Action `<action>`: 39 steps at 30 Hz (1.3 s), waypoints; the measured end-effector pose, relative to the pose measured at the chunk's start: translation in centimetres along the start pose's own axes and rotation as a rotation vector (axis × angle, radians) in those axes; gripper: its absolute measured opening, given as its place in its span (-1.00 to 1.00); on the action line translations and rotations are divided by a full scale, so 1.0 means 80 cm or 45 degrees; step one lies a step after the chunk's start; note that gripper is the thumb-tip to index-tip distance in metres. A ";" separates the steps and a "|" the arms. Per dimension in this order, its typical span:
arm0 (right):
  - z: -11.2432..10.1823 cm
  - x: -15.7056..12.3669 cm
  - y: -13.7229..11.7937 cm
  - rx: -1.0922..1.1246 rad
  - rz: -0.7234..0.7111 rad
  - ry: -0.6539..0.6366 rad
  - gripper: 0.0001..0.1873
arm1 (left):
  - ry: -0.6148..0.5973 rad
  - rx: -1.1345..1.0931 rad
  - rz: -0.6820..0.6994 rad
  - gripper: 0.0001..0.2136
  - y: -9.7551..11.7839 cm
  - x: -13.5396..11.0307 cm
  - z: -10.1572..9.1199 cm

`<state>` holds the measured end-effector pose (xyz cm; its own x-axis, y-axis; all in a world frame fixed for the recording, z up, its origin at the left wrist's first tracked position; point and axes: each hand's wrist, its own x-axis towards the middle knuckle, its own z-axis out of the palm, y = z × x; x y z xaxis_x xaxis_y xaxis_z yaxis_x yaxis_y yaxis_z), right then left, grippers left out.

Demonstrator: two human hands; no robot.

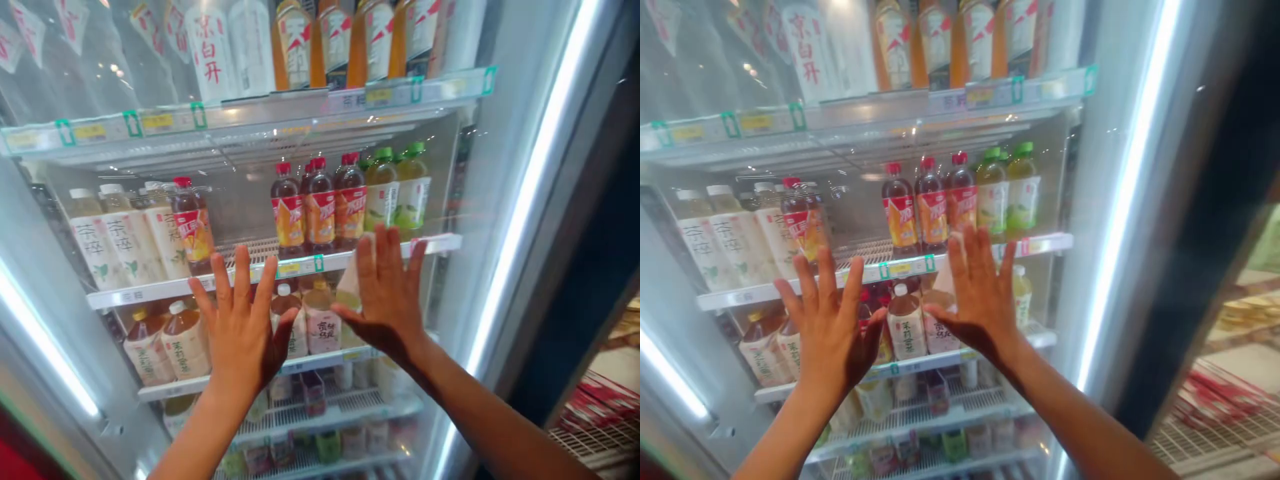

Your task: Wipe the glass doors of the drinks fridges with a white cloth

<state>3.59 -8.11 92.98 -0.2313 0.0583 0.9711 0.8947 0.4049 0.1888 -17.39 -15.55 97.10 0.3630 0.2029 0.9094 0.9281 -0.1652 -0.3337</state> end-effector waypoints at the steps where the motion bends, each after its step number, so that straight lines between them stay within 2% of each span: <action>1: -0.002 -0.006 0.015 -0.006 -0.066 -0.027 0.10 | 0.010 -0.003 0.004 -0.27 0.015 0.006 0.007; 3: -0.005 -0.017 0.047 -0.020 -0.160 -0.076 0.11 | 0.012 -0.020 0.015 -0.27 0.046 0.015 0.021; 4: -0.007 -0.021 0.065 -0.031 -0.129 -0.081 0.09 | 0.011 -0.030 0.021 -0.27 0.061 0.019 0.026; 8: -0.013 -0.037 0.132 -0.052 0.363 0.026 -0.06 | 0.025 -0.055 0.029 -0.30 0.104 0.030 0.041; 9: -0.013 -0.042 0.141 -0.042 0.401 0.038 -0.05 | 0.028 -0.054 0.033 -0.31 0.110 0.033 0.044; 10: -0.013 -0.047 0.146 -0.027 0.365 0.027 -0.04 | 0.029 -0.052 0.038 -0.31 0.115 0.035 0.047; 13: -0.012 -0.059 0.152 0.007 0.067 -0.074 -0.01 | 0.015 -0.044 0.050 -0.30 0.122 0.038 0.055; 14: -0.013 -0.060 0.155 0.004 0.037 -0.073 -0.03 | 0.008 -0.041 0.051 -0.30 0.122 0.038 0.057; 18: -0.017 -0.055 0.160 -0.006 0.350 0.101 -0.06 | -0.006 -0.019 0.057 -0.28 0.115 0.032 0.058; 20: -0.016 -0.054 0.144 0.041 0.274 0.075 0.01 | -0.003 -0.009 0.062 -0.28 0.108 0.026 0.056; 23: -0.012 -0.054 0.104 0.107 -0.077 -0.063 0.09 | -0.011 0.011 0.051 -0.28 0.093 0.015 0.047; 24: -0.010 -0.053 0.091 0.109 -0.097 -0.074 0.07 | -0.014 0.023 0.045 -0.28 0.086 0.010 0.044; 28: -0.002 -0.037 0.044 0.087 0.089 0.039 0.04 | -0.034 0.072 0.029 -0.29 0.049 -0.010 0.026; 29: -0.001 -0.031 0.030 0.103 0.038 0.035 0.05 | -0.040 0.078 0.026 -0.29 0.038 -0.015 0.020; 32: 0.002 -0.011 -0.014 0.165 -0.267 -0.041 -0.01 | -0.038 0.082 0.018 -0.29 0.003 -0.027 0.002; 33: 0.002 -0.002 -0.026 0.171 -0.306 -0.050 -0.05 | -0.031 0.084 0.015 -0.29 -0.009 -0.031 -0.004; 37: 0.004 0.035 -0.066 0.105 -0.121 0.030 -0.02 | -0.012 0.134 0.002 -0.27 -0.061 -0.043 -0.033; 39: 0.007 0.045 -0.091 0.105 -0.206 0.013 -0.03 | -0.016 0.171 -0.008 -0.25 -0.088 -0.052 -0.048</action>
<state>-4.00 -10.32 95.06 -0.3654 -0.0228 0.9306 0.8115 0.4819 0.3304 -25.76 -18.91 96.62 0.3571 0.2154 0.9089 0.9329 -0.0336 -0.3586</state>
